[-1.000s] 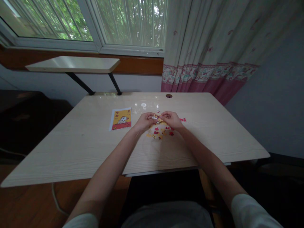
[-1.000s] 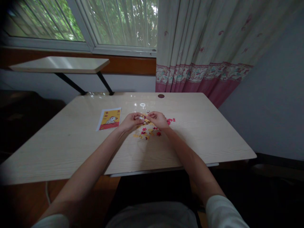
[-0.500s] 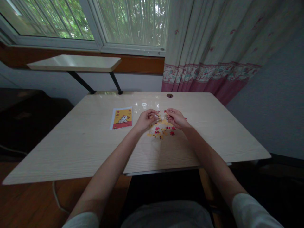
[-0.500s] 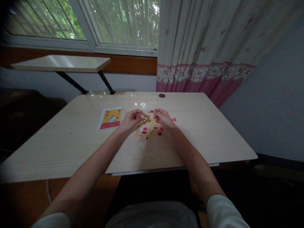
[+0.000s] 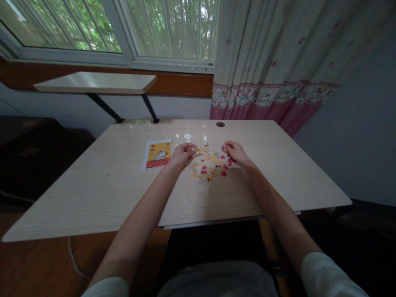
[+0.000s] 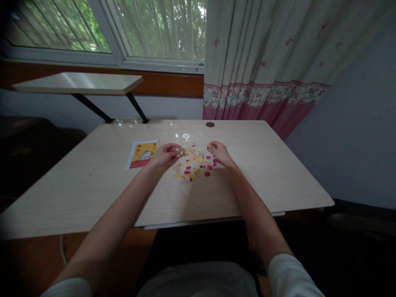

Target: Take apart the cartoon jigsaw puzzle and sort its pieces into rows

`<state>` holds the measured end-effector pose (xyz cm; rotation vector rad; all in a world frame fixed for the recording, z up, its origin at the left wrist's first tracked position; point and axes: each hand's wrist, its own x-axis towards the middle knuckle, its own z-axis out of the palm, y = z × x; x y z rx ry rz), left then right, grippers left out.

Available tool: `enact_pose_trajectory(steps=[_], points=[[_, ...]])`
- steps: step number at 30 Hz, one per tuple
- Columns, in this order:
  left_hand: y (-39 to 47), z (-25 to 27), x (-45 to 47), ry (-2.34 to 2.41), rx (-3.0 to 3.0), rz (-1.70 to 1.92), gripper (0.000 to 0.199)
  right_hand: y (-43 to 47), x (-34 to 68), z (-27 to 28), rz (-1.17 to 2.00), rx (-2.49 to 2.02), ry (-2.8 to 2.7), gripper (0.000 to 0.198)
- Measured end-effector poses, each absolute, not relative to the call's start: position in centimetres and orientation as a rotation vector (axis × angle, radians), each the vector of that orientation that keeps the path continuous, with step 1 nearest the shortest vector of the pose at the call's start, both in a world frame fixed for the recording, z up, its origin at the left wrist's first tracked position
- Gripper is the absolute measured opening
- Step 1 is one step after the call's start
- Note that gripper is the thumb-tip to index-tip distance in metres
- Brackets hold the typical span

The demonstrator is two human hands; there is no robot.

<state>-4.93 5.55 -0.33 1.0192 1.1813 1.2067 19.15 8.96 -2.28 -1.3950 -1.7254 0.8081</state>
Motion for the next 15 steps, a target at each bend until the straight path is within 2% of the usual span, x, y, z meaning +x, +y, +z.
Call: enact_pose_trajectory(steps=[5, 9, 15], points=[[5.8, 0.1, -5.9, 1.24, 0.997, 1.177, 0.032, 8.7, 19.1, -1.7, 0.761, -1.42, -1.752, 0.018], [6.0, 0.4, -6.9, 1.303, 1.036, 1.208, 0.026, 8.1, 19.3, -1.0, 0.629, -1.416, -1.891, 0.017], [5.9, 1.0, -7.9, 1.336, 1.044, 1.155, 0.018, 7.9, 19.5, -0.8, 0.631, -1.475, -1.994, 0.018]])
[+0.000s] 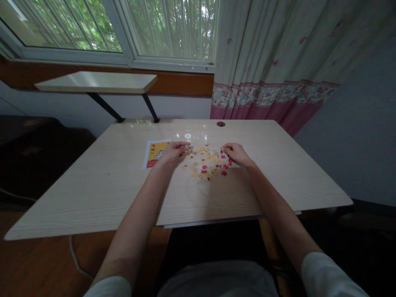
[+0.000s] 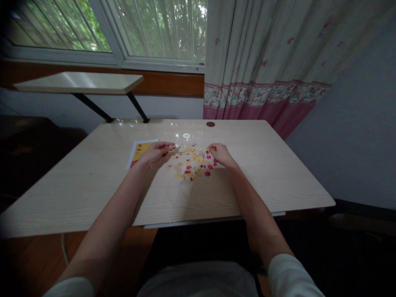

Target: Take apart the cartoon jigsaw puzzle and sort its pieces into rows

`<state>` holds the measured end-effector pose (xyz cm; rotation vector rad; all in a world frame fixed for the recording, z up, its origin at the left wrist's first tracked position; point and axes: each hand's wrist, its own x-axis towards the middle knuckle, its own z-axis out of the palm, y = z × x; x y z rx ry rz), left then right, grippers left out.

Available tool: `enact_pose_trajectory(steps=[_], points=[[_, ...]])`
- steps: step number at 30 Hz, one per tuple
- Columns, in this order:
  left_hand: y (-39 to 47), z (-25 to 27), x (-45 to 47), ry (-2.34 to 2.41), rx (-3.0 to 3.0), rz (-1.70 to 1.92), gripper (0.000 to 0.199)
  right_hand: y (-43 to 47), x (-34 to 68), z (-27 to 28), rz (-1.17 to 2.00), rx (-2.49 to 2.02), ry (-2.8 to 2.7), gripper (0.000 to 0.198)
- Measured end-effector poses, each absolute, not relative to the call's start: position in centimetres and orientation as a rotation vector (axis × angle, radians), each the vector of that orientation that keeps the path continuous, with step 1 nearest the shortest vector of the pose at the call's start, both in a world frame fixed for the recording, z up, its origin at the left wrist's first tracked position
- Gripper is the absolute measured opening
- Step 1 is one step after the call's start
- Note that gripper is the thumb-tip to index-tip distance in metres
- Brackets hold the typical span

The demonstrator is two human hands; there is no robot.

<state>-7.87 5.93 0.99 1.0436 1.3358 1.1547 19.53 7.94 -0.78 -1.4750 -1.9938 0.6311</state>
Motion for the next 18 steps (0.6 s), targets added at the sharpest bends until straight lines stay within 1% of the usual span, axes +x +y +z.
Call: enact_pose_trajectory(steps=[6, 13, 16, 18], points=[[5.6, 1.5, -7.8, 1.293, 1.01, 1.107, 0.016, 7.9, 19.5, -1.2, 0.584, -1.494, -2.096, 0.02], [5.4, 1.4, -7.6, 1.272, 1.091, 1.074, 0.016, 7.6, 20.1, -0.4, 0.369, -1.616, -2.114, 0.026], [5.3, 1.1, -7.1, 1.188, 1.206, 1.046, 0.018, 7.1, 19.0, 0.1, 0.279, -1.515, -2.11, 0.027], [5.3, 0.9, -6.7, 1.116, 1.284, 1.033, 0.02, 6.5, 17.4, 0.3, 0.325, -1.349, -2.14, 0.026]])
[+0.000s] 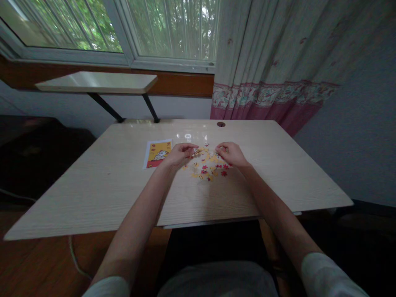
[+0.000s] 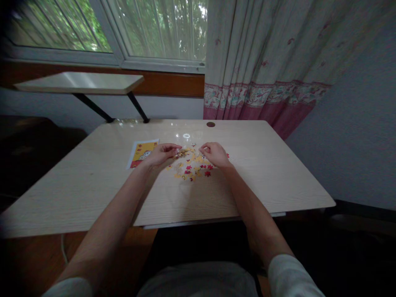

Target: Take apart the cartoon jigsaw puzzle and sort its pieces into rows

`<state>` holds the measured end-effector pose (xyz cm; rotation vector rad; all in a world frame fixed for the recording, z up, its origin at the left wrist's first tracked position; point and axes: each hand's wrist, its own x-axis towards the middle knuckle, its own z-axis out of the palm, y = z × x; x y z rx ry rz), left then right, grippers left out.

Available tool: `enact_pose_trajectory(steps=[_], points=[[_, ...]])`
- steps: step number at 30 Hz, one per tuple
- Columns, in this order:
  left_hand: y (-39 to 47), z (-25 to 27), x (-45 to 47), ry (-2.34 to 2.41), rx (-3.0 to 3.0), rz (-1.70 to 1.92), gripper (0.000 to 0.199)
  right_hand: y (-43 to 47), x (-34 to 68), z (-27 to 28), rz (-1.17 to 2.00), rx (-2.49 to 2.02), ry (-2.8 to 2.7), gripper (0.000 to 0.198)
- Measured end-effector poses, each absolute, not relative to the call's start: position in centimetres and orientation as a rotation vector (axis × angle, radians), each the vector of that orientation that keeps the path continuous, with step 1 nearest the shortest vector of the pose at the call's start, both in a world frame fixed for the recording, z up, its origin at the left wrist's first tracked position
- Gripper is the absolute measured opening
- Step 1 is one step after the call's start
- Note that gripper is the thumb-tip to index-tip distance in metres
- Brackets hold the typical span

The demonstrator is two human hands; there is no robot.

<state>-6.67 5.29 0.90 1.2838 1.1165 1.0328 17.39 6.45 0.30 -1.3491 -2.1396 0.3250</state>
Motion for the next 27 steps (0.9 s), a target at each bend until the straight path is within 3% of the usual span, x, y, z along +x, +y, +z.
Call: enact_pose_trajectory(steps=[4, 9, 17, 27], points=[[5.2, 0.8, -5.9, 0.964, 1.412, 0.967, 0.03, 5.1, 14.0, 0.1, 0.493, -1.109, -2.114, 0.023], [4.5, 1.0, -5.5, 0.908, 1.507, 0.927, 0.039, 4.4, 12.7, -0.4, 0.545, -1.125, -2.015, 0.018], [4.9, 1.1, -6.2, 0.993, 1.736, 0.948, 0.029, 5.2, 14.0, -0.5, 0.573, -1.339, -1.785, 0.021], [5.5, 0.9, -10.4, 1.503, 2.176, 0.444, 0.015, 7.0, 17.0, -0.6, 0.172, -1.674, -2.088, 0.023]])
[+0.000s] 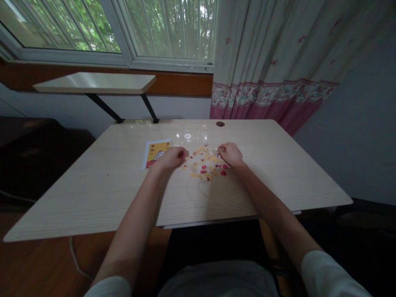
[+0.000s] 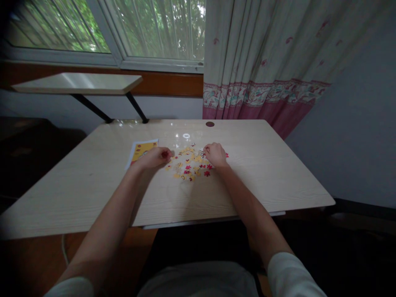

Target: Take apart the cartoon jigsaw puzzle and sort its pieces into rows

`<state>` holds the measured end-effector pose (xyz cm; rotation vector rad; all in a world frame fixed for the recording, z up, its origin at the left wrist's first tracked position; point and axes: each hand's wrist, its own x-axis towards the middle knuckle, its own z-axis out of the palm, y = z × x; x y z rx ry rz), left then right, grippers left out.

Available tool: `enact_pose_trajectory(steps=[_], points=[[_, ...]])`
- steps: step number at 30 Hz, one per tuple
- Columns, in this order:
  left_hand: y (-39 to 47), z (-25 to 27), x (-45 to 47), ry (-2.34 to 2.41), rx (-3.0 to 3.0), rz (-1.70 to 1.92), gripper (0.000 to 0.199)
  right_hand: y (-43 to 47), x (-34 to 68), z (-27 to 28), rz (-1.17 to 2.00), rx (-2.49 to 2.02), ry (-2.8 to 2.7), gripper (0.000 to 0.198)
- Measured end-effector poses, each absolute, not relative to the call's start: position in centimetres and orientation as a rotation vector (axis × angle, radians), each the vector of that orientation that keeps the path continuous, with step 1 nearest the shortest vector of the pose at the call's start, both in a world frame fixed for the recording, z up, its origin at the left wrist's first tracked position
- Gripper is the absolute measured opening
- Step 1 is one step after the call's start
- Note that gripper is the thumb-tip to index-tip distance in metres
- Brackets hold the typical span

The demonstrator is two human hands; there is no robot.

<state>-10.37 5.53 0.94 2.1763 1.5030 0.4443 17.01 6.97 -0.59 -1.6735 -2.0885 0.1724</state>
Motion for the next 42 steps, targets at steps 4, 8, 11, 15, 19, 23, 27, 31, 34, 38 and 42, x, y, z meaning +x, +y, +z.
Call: enact_pose_trajectory(steps=[4, 8, 11, 15, 19, 23, 27, 31, 34, 38, 42], points=[[4.8, 1.7, -9.3, 1.466, 2.227, 0.323, 0.02, 5.4, 14.8, -0.3, 0.121, -1.451, -2.261, 0.023], [4.4, 1.9, -8.7, 1.36, 2.288, 0.173, 0.025, 3.0, 11.9, -0.8, 0.202, -1.171, -2.462, 0.027], [4.3, 1.9, -8.6, 1.328, 2.299, 0.122, 0.023, 2.0, 10.7, -1.4, 0.203, -1.105, -2.521, 0.032], [4.4, 1.9, -8.8, 1.284, 2.249, 0.082, 0.021, 1.9, 10.6, -1.7, 0.211, -1.204, -2.519, 0.031], [4.5, 1.8, -9.2, 1.27, 2.205, 0.1, 0.016, 2.1, 10.8, -1.2, 0.269, -1.257, -2.522, 0.027], [4.4, 2.0, -9.3, 1.298, 2.233, 0.16, 0.011, 2.1, 10.9, -0.6, 0.357, -1.364, -2.483, 0.025], [4.1, 2.3, -9.0, 1.267, 2.284, 0.183, 0.01, 2.5, 11.1, -0.7, 0.513, -1.422, -2.43, 0.022], [4.0, 2.3, -8.7, 1.24, 2.302, 0.188, 0.01, 3.0, 11.3, -1.2, 0.656, -1.332, -2.373, 0.017], [4.2, 2.0, -9.0, 1.194, 2.26, 0.154, 0.015, 3.0, 11.3, -1.3, 0.67, -1.221, -2.354, 0.009], [4.5, 1.7, -9.7, 1.226, 2.212, 0.236, 0.019, 2.7, 11.3, -1.1, 0.481, -1.003, -2.453, 0.005], [4.5, 2.1, -9.7, 1.408, 2.217, 0.328, 0.02, 2.9, 11.8, -0.6, 0.525, -0.845, -2.571, 0.009]])
